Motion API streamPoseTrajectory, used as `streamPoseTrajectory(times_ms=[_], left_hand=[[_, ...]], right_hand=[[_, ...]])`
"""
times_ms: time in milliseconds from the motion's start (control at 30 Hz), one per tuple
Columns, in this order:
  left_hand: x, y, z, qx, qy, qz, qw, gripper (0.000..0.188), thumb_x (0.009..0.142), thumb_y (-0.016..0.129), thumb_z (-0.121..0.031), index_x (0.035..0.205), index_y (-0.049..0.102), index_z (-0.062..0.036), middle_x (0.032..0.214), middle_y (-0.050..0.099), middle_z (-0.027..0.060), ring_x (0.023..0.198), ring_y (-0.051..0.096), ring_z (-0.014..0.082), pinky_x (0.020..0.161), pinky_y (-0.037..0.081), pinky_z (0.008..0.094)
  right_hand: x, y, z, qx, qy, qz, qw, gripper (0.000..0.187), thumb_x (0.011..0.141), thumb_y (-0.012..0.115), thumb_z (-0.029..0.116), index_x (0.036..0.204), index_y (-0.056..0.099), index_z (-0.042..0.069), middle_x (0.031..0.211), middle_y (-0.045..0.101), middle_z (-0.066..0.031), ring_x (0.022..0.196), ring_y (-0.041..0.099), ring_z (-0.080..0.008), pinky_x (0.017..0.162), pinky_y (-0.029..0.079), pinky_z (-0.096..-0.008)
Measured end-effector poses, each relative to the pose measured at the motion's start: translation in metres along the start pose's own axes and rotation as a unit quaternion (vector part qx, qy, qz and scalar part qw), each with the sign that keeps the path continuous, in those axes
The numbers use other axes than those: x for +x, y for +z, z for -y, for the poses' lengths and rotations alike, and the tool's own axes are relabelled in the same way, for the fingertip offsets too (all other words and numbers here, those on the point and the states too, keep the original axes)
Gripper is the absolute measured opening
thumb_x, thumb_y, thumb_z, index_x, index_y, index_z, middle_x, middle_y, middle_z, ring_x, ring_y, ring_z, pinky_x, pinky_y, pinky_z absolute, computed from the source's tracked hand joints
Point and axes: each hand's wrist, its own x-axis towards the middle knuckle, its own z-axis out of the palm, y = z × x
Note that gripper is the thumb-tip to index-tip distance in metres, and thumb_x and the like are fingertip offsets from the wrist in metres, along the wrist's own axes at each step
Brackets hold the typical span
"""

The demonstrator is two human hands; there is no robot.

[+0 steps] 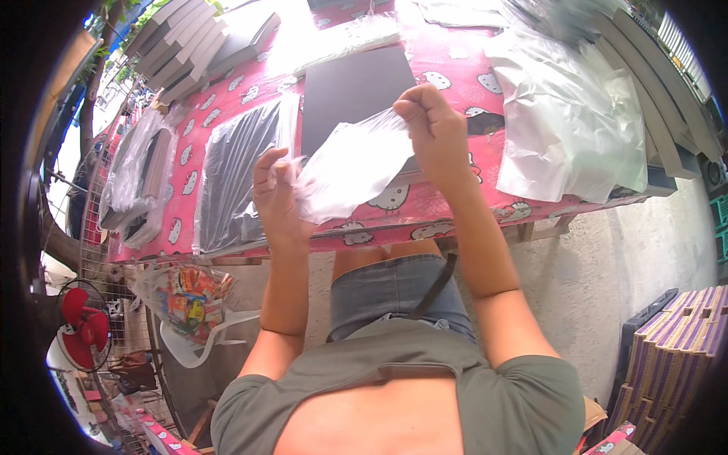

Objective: The person places white or gray paper sheets into plastic sleeves one at a time on a table covered with a pink tablecloth.

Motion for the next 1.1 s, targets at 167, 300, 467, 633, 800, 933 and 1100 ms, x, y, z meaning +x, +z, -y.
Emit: streamPoseTrajectory(times_ms=[167, 300, 467, 633, 800, 933, 1100], left_hand=[[0.022, -0.013, -0.006, -0.015, 0.037, -0.111, 0.993, 0.014, 0.083, 0.06, -0.014, 0.093, 0.056, -0.0051, 0.079, 0.057, 0.0025, 0.069, 0.055, 0.0106, 0.063, 0.05, 0.0255], [0.026, -0.021, -0.009, -0.049, 0.015, -0.057, 0.997, 0.032, 0.087, 0.055, -0.021, 0.114, 0.043, -0.008, 0.077, 0.056, 0.0042, 0.065, 0.055, 0.0133, 0.063, 0.051, 0.0261], [0.007, -0.012, -0.002, 0.003, -0.183, 0.081, 0.98, 0.032, 0.081, 0.062, -0.019, 0.107, 0.051, -0.0028, 0.084, 0.057, 0.0069, 0.075, 0.058, 0.0149, 0.066, 0.052, 0.0274], [0.011, -0.008, 0.014, -0.038, -0.086, -0.015, 0.995, 0.02, 0.083, 0.06, -0.022, 0.082, 0.06, -0.0021, 0.077, 0.063, 0.0089, 0.071, 0.061, 0.016, 0.063, 0.052, 0.0295], [0.001, -0.005, -0.011, 0.017, -0.256, 0.214, 0.942, 0.013, 0.077, 0.068, -0.015, 0.08, 0.062, -0.004, 0.067, 0.059, 0.0033, 0.053, 0.055, 0.0094, 0.053, 0.047, 0.0238], [0.01, -0.018, -0.017, 0.299, -0.103, 0.481, 0.817, 0.023, 0.071, 0.07, -0.007, 0.093, 0.063, -0.0052, 0.077, 0.063, 0.0076, 0.068, 0.056, 0.0096, 0.057, 0.045, 0.0243], [0.019, -0.086, -0.016, 0.053, -0.216, 0.343, 0.913, 0.016, 0.078, 0.062, -0.013, 0.087, 0.061, 0.0012, 0.074, 0.061, 0.0132, 0.075, 0.06, 0.0171, 0.058, 0.049, 0.0267]], right_hand=[[-0.009, -0.015, -0.006, -0.009, -0.002, 0.091, 0.996, 0.017, 0.086, 0.056, 0.018, 0.081, 0.052, 0.002, 0.054, 0.046, 0.0012, 0.052, 0.038, -0.004, 0.047, 0.033, -0.0212], [-0.015, -0.019, -0.01, 0.043, 0.06, 0.058, 0.996, 0.019, 0.087, 0.055, 0.02, 0.081, 0.05, 0.003, 0.052, 0.045, 0.0013, 0.047, 0.04, -0.0038, 0.044, 0.033, -0.0208], [-0.011, -0.023, -0.01, 0.052, 0.089, 0.042, 0.994, 0.017, 0.087, 0.055, 0.018, 0.08, 0.051, 0.003, 0.052, 0.047, -0.0003, 0.046, 0.043, -0.0049, 0.044, 0.034, -0.0213], [-0.007, -0.022, -0.021, -0.084, -0.032, 0.023, 0.996, 0.015, 0.085, 0.057, 0.016, 0.079, 0.054, 0.003, 0.058, 0.052, -0.005, 0.052, 0.048, -0.0093, 0.049, 0.04, -0.025], [-0.002, -0.029, -0.017, 0.08, -0.17, 0.008, 0.982, 0.017, 0.084, 0.058, 0.017, 0.077, 0.054, 0.002, 0.072, 0.057, -0.007, 0.061, 0.054, -0.0111, 0.054, 0.043, -0.0261], [-0.026, -0.048, 0.004, 0.391, 0.022, 0.243, 0.887, 0.021, 0.084, 0.057, 0.022, 0.076, 0.054, 0.003, 0.073, 0.056, -0.0029, 0.065, 0.055, -0.012, 0.058, 0.043, -0.0266], [-0.034, -0.057, -0.001, 0.299, 0.02, 0.617, 0.728, 0.024, 0.079, 0.059, 0.016, 0.094, 0.059, -0.002, 0.087, 0.061, -0.0078, 0.075, 0.058, -0.0137, 0.061, 0.044, -0.0235]])
